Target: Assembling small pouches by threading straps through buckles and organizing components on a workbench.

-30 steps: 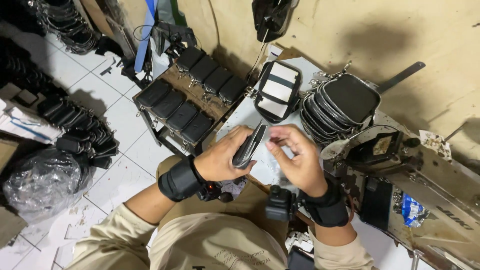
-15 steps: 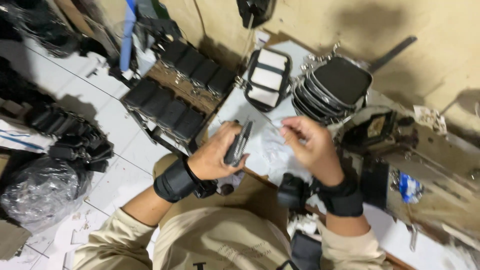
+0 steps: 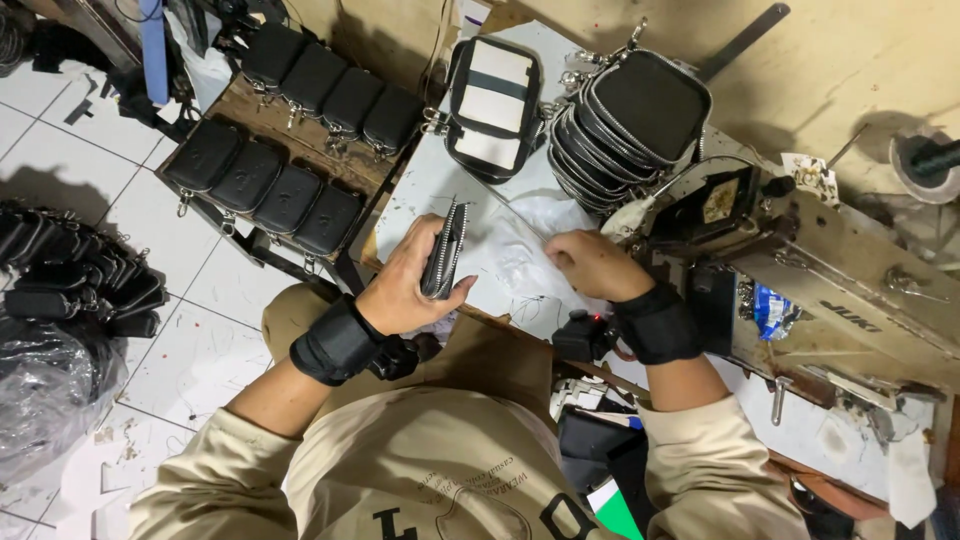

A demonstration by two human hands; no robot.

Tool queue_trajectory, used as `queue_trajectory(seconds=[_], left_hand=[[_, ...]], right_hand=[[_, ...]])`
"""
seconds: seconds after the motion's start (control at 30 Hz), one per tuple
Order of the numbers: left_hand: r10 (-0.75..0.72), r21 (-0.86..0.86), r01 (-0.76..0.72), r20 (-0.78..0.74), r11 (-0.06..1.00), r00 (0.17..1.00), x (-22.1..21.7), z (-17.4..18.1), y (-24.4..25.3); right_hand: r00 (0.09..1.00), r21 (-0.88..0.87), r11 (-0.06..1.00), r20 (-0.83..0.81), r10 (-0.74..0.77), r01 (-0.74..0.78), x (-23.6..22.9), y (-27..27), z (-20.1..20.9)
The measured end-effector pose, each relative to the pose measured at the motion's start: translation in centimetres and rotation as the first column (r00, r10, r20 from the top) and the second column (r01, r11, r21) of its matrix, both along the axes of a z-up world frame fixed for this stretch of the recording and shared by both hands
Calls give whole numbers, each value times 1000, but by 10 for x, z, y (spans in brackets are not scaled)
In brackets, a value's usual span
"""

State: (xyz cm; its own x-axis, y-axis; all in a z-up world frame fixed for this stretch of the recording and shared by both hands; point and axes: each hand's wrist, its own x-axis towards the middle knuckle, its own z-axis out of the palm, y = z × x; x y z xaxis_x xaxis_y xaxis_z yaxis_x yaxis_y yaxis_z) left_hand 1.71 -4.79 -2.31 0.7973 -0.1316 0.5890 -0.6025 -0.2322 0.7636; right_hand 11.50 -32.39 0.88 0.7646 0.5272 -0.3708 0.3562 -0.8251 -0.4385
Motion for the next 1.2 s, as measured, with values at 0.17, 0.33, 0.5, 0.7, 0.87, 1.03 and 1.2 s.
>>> queue_trajectory(seconds=[0.17,0.33,0.5,0.7,0.87,1.03,1.2], left_hand=[[18,-50,-20,-29,999,999,3,-24,-4],[34,-40,-34,-3,999,999,7,-27,-4],[43,-29,-44,-25,999,999,8,-32,-4],[35,-65,-40,-79,997,996,3,-30,-4],[33,-36,-36,-63,999,997,4,-30,-1],[25,-20,-26,-48,999,999,3,-31,0],[44,-7,-44,-15,999,999,3,-18,0]], right_hand=[[998,-110,993,18,54,-52,22,-3,-42],[991,-151,987,114,75,-58,18,3,-37],[997,-92,993,-3,72,-72,13,11,-14],[994,-121,991,82,73,-63,11,-4,-18],[994,-172,983,76,78,-64,3,-4,-18],[1000,-9,1000,8,12,-11,6,-11,-18],[991,365,921,-65,-121,136,21,-24,-37]])
